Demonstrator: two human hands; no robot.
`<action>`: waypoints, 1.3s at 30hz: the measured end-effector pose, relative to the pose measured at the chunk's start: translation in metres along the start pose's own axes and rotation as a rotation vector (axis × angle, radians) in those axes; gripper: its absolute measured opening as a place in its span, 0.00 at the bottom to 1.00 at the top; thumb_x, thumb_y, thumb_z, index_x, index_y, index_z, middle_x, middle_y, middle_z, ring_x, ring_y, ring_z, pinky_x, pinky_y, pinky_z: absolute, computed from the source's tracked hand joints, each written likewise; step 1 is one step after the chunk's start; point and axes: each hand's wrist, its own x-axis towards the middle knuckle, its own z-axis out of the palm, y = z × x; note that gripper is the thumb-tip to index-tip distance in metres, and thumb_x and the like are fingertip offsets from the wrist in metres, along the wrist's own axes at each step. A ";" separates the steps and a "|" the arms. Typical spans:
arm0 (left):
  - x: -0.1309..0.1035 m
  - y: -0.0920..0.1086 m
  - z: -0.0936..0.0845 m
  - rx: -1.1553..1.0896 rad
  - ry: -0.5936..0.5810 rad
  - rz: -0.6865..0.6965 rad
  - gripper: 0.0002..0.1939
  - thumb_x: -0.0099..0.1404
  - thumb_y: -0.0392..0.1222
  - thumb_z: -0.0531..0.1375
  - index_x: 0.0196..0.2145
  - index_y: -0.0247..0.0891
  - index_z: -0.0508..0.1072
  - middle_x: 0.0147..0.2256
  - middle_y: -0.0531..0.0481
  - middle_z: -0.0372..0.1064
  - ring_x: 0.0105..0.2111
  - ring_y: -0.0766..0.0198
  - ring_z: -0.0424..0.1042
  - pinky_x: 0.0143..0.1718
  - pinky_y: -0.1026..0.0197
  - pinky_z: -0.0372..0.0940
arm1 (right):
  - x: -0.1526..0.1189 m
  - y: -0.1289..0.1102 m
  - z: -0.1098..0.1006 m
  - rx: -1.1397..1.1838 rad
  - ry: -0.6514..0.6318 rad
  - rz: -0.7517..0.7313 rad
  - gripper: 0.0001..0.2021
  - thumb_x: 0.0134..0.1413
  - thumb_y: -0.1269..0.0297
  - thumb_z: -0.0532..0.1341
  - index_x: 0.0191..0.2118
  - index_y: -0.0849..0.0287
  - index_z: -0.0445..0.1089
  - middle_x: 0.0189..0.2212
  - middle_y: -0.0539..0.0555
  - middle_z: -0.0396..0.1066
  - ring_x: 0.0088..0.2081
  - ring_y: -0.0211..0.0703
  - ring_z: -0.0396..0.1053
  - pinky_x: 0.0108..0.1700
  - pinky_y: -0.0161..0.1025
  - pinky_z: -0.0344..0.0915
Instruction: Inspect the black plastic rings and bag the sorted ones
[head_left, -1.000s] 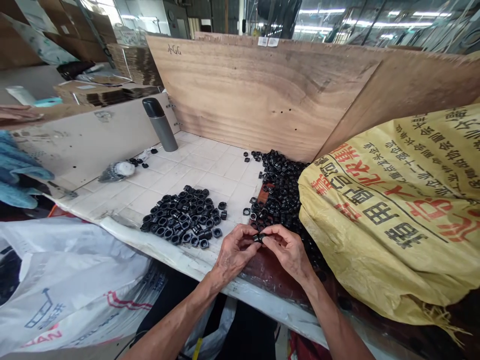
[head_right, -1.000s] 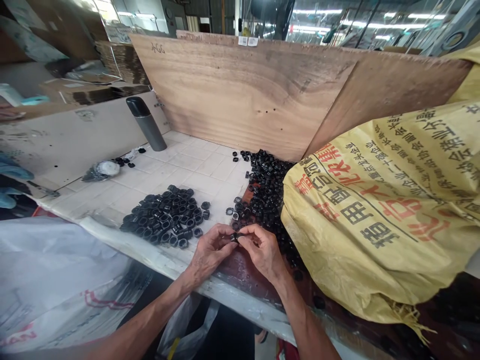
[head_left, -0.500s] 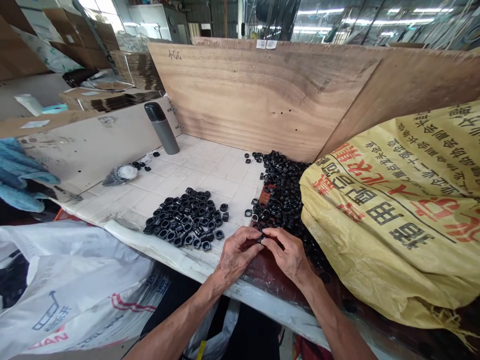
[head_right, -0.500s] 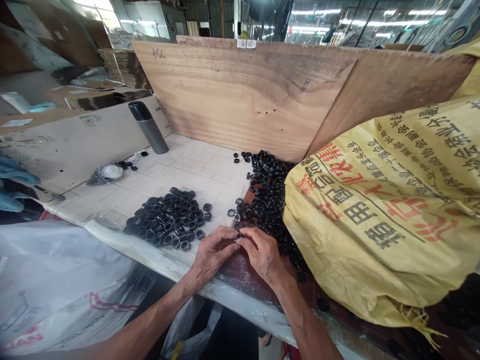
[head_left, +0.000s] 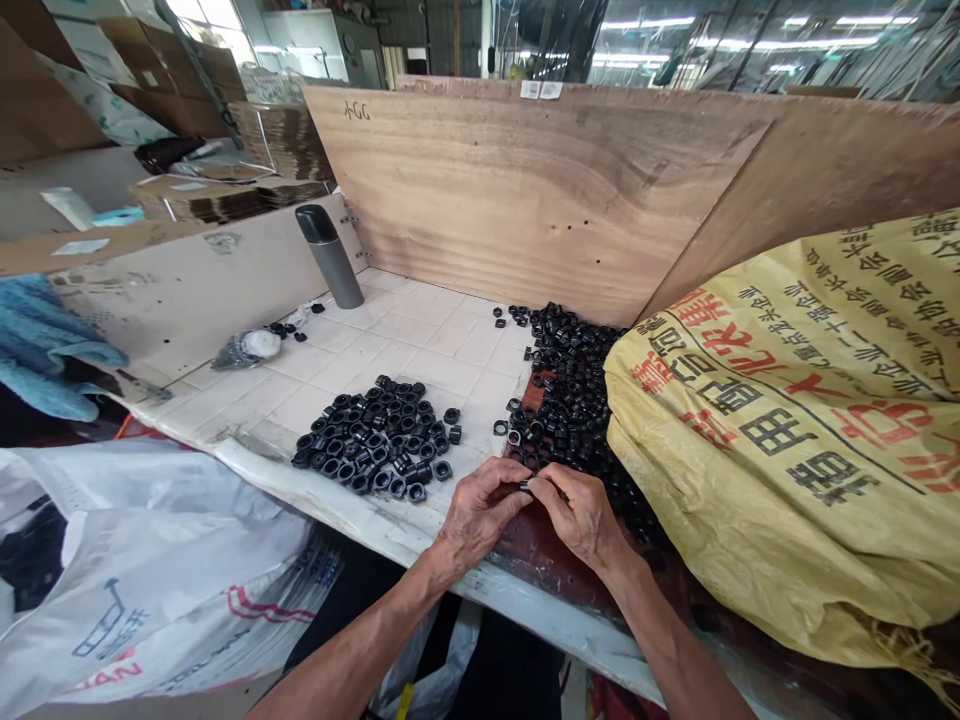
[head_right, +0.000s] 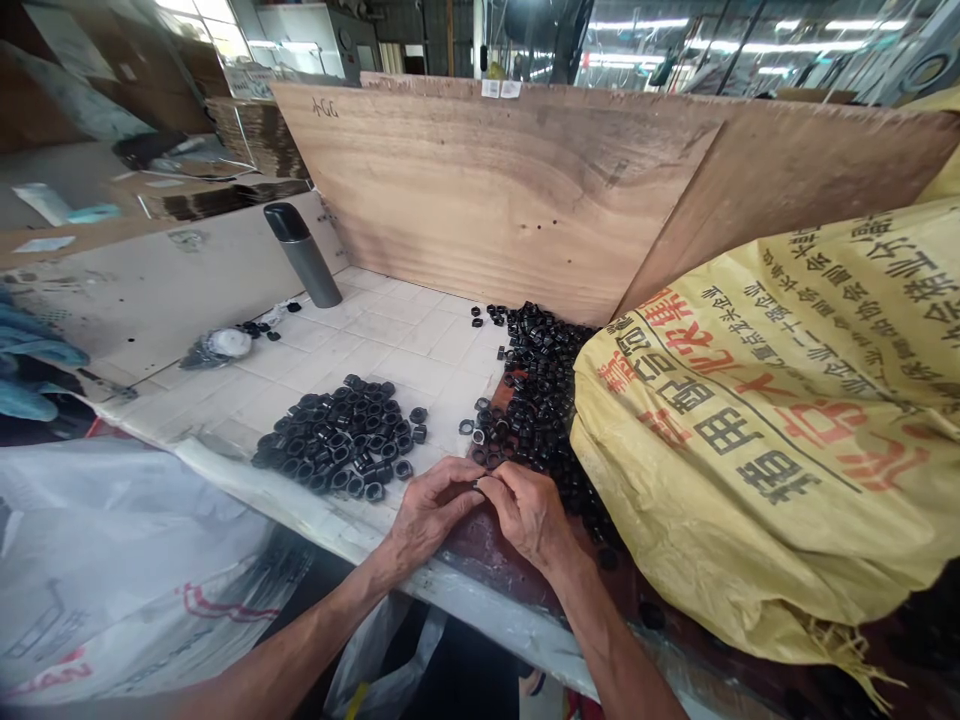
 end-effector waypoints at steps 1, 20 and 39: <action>0.000 -0.001 0.000 0.003 0.004 -0.004 0.09 0.64 0.40 0.65 0.44 0.40 0.77 0.43 0.45 0.73 0.45 0.59 0.74 0.48 0.56 0.71 | 0.000 0.000 0.001 0.000 0.005 -0.001 0.14 0.69 0.63 0.53 0.30 0.57 0.66 0.25 0.49 0.65 0.28 0.38 0.65 0.34 0.36 0.61; 0.005 0.012 0.001 -0.361 0.108 -0.434 0.14 0.54 0.43 0.72 0.38 0.37 0.79 0.38 0.49 0.75 0.36 0.64 0.73 0.41 0.62 0.69 | 0.003 0.001 -0.003 0.221 0.074 -0.018 0.09 0.62 0.68 0.62 0.45 0.53 0.78 0.43 0.55 0.74 0.45 0.45 0.73 0.49 0.42 0.69; 0.001 0.001 0.006 -0.316 0.071 -0.254 0.10 0.60 0.43 0.68 0.39 0.38 0.76 0.43 0.48 0.69 0.43 0.61 0.73 0.48 0.58 0.70 | -0.001 -0.002 0.003 0.120 0.088 0.086 0.07 0.63 0.61 0.59 0.43 0.57 0.70 0.28 0.48 0.71 0.27 0.37 0.68 0.32 0.33 0.65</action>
